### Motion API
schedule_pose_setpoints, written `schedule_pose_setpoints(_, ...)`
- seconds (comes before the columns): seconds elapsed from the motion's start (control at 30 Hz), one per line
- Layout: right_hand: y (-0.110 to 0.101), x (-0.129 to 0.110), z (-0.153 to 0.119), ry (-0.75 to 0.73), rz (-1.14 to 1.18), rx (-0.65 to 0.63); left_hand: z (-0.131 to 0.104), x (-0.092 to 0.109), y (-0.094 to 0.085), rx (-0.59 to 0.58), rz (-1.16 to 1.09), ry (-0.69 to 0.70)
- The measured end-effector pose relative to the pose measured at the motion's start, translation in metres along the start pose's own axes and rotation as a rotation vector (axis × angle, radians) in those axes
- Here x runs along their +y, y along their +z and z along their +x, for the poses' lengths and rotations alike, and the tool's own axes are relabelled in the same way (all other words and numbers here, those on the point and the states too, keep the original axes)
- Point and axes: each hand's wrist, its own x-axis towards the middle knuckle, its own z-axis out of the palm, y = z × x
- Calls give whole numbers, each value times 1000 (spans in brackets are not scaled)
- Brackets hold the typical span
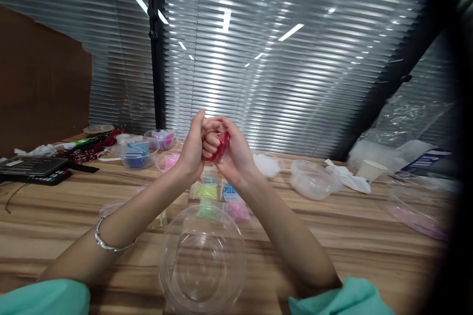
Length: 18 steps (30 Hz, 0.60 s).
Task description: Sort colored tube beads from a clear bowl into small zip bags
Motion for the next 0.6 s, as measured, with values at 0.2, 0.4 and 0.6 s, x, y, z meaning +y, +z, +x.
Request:
schedule_pose_setpoints(0.2, -7, -19, -3, -83, -15, 28, -1, 3, -2, -29, -93, 99)
schedule_pose_setpoints(0.4, -8, -16, -7, -12, 75, 97, -7, 2, 0, -48, 65, 241)
schedule_pose_setpoints(0.6, -16, 4, 2, 21, 147, 173, -5, -7, -2, -29, 213, 420)
